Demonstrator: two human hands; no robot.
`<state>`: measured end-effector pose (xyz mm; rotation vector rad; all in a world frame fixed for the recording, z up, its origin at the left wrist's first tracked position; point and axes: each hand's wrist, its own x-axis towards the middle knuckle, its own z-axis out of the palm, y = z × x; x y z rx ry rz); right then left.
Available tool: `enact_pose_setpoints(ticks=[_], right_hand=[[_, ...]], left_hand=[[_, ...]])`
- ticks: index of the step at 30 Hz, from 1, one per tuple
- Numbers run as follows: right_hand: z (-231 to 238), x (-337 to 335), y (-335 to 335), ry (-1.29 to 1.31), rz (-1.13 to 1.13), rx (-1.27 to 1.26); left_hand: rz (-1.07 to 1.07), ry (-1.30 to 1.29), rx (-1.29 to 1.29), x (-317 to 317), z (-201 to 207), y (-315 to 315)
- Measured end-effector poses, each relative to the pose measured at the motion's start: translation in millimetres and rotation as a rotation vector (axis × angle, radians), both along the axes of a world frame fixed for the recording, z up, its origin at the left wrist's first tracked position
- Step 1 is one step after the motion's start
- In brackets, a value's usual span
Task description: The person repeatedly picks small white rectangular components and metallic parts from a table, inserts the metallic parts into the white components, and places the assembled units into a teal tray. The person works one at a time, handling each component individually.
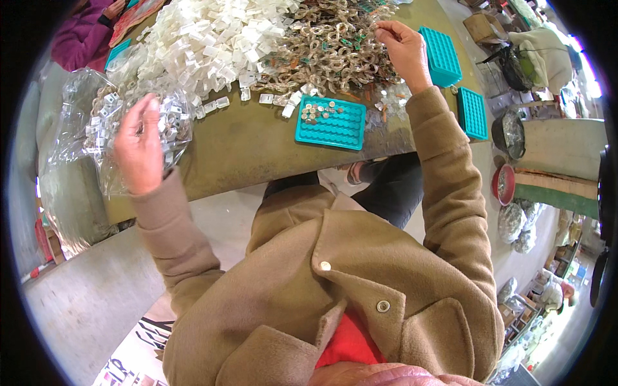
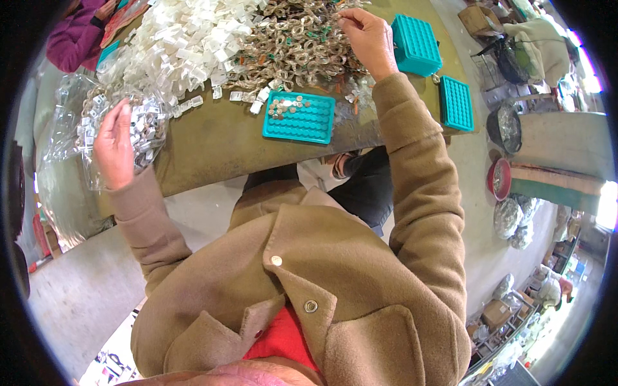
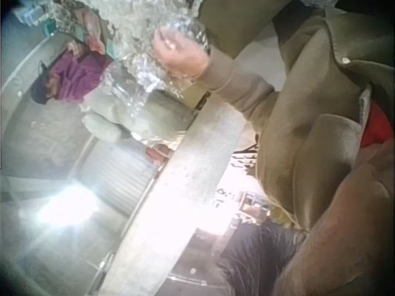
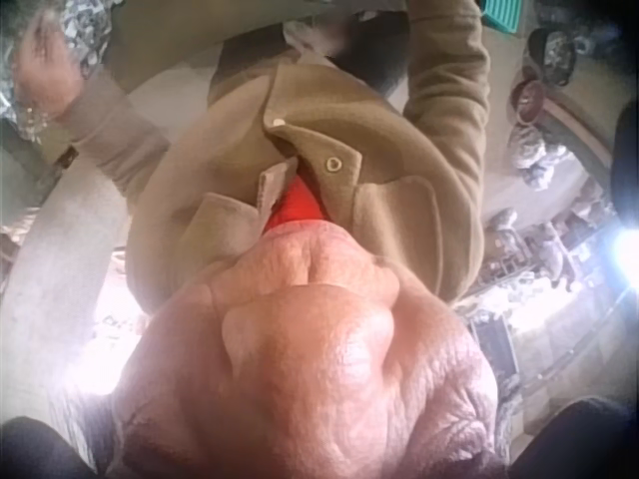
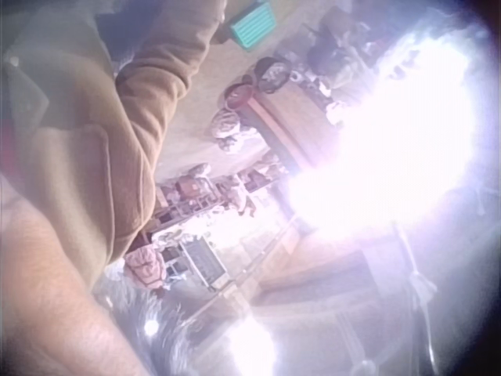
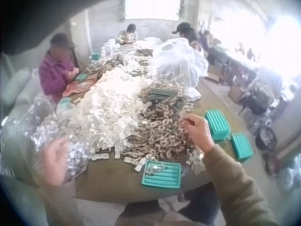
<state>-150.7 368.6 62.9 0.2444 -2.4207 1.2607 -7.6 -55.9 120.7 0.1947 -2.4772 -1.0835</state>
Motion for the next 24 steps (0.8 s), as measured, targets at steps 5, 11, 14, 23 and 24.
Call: enact_pose_setpoints(ticks=[5,11,14,23,24], right_hand=[[14,-1,-19,0.117,-0.180,0.182],[16,19,-39,0.368,-0.176,0.340],[13,24,-37,0.302,-0.145,0.300],[9,44,-53,0.296,0.034,0.124],[6,50,-55,0.358,0.039,0.117]], left_hand=[[-0.451,-0.117,0.693,10,-7,95],[-0.586,-0.471,0.992,5,-31,149],[-0.639,-0.541,1.008,6,-39,159],[-0.504,-0.546,1.334,-18,-54,170],[-0.507,-0.558,1.359,-23,-57,172]])
